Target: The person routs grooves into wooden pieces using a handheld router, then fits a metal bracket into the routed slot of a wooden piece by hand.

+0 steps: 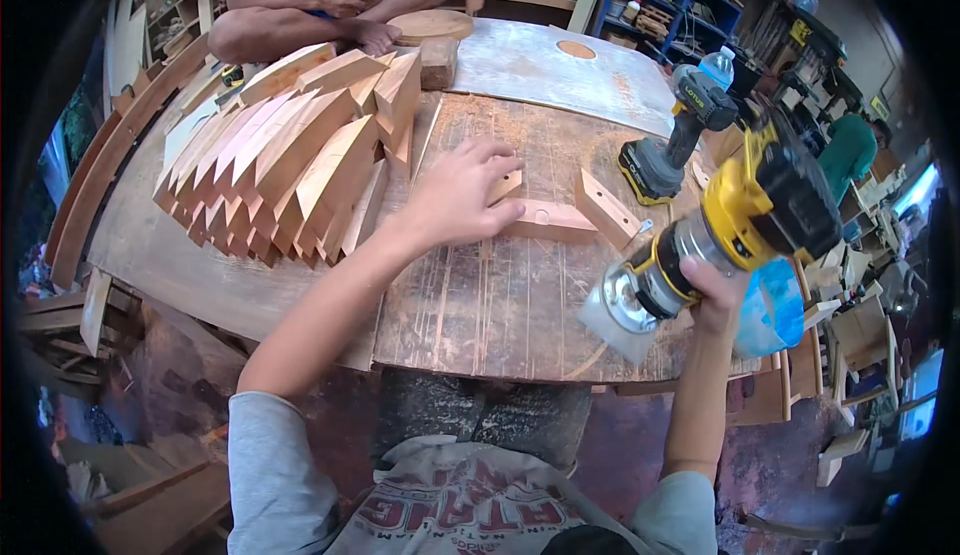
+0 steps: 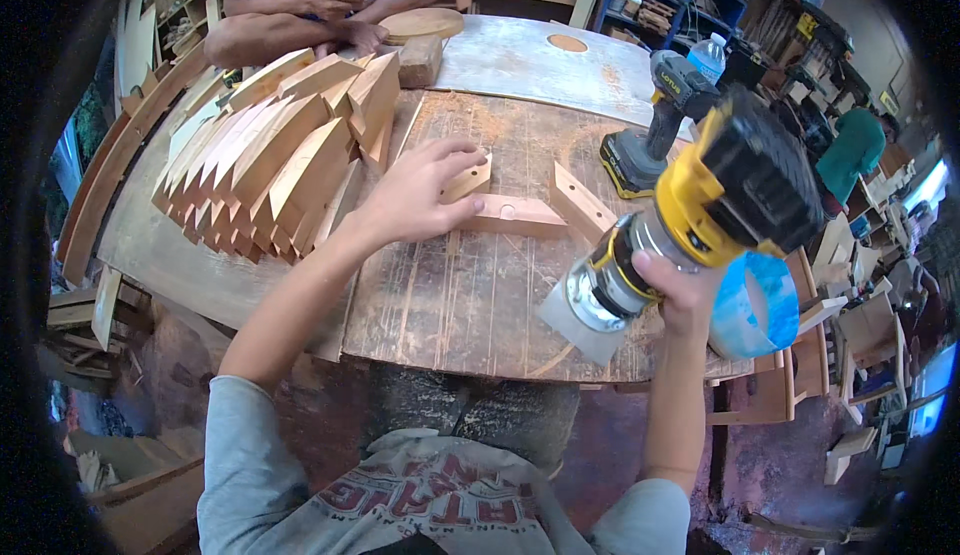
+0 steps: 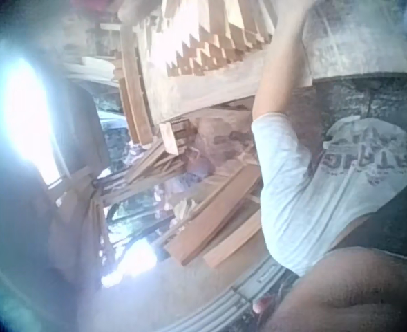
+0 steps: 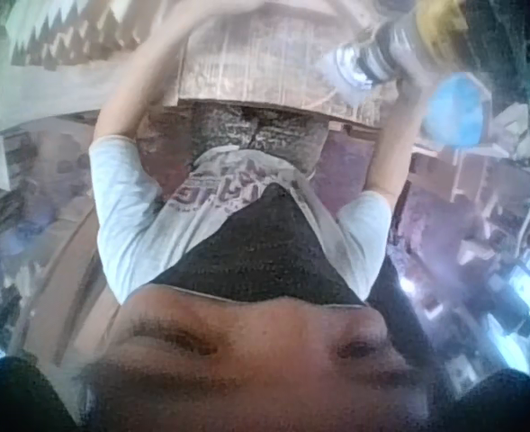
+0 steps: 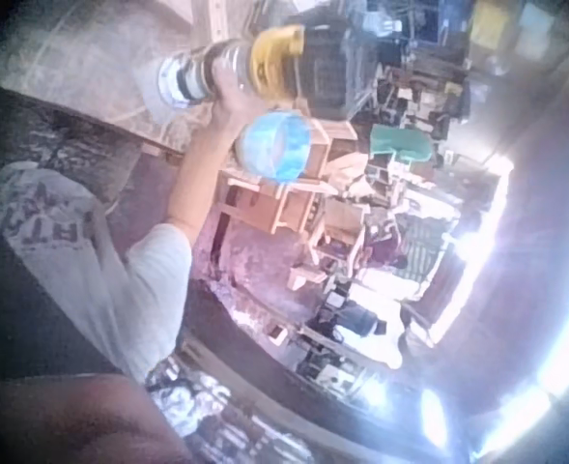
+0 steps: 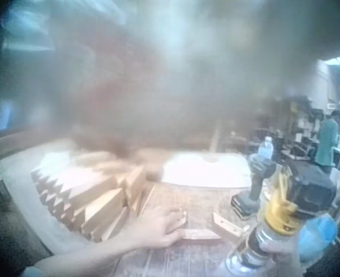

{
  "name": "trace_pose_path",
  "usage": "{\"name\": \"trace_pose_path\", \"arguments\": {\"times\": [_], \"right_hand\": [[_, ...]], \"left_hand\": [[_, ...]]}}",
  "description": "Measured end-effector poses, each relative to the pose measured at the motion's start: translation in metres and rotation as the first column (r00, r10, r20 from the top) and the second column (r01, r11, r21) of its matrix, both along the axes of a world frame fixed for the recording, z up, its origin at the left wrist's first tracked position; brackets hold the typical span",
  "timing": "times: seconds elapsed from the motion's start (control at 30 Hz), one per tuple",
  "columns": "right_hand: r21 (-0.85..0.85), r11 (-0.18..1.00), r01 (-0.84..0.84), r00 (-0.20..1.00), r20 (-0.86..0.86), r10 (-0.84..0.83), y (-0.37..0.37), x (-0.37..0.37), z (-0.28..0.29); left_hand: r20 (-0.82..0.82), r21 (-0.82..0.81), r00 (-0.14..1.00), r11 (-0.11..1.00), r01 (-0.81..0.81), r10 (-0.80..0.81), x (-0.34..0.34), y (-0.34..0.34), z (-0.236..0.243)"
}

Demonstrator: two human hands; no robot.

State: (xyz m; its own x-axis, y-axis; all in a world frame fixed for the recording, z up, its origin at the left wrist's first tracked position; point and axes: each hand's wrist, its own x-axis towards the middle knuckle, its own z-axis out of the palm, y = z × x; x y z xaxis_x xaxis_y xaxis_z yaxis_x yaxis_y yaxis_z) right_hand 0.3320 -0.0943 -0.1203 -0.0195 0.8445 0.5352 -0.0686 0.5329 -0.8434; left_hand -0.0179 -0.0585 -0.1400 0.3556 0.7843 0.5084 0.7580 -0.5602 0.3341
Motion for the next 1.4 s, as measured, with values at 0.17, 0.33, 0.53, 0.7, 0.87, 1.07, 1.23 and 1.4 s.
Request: {"name": "trace_pose_path", "arguments": {"times": [0.17, 0.33, 0.53, 0.7, 0.87, 1.07, 1.23, 1.4], "right_hand": [[-0.097, 0.99, 0.098, 0.995, 0.004, -0.098, -0.009, 0.009, -0.026], [-0.113, 0.99, 0.088, 0.992, 0.095, -0.077, -0.015, 0.0, -0.031], [-0.169, 0.983, -0.068, 0.989, 0.121, 0.089, -0.014, 0.013, -0.028], [-0.172, 0.937, -0.303, 0.813, -0.56, 0.16, 0.038, 0.049, -0.044], [-0.392, 0.886, 0.247, 0.794, 0.606, 0.046, 0.092, 0.042, -0.065], [0.131, 0.974, 0.185, 0.283, 0.942, -0.181, 0.124, 0.033, -0.065], [0.045, 0.953, 0.3, 0.312, 0.939, -0.143, 0.12, 0.03, -0.061], [-0.317, 0.856, 0.408, 0.876, 0.398, -0.271, 0.06, 0.041, -0.061]], "left_hand": [[-0.215, 0.014, 0.975, 0.998, 0.064, -0.06, 0.008, 0.005, -0.015], [-0.13, 0.047, 0.986, 0.993, 0.108, -0.101, 0.011, 0.008, -0.027], [-0.07, 0.071, 0.995, 0.995, 0.075, -0.07, 0.009, -0.019, -0.026], [0.058, -0.001, 0.997, 0.999, 0.045, -0.045, -0.012, -0.034, -0.035], [0.066, -0.061, 0.997, 0.997, 0.053, -0.049, -0.02, -0.038, -0.037], [0.083, -0.243, 0.996, 0.968, 0.064, -0.045, -0.018, -0.041, -0.028], [0.062, -0.226, 0.996, 0.971, 0.077, -0.064, -0.022, -0.039, -0.028], [0.093, -0.363, 0.996, 0.931, 0.033, 0.001, -0.024, -0.044, -0.02]]}}
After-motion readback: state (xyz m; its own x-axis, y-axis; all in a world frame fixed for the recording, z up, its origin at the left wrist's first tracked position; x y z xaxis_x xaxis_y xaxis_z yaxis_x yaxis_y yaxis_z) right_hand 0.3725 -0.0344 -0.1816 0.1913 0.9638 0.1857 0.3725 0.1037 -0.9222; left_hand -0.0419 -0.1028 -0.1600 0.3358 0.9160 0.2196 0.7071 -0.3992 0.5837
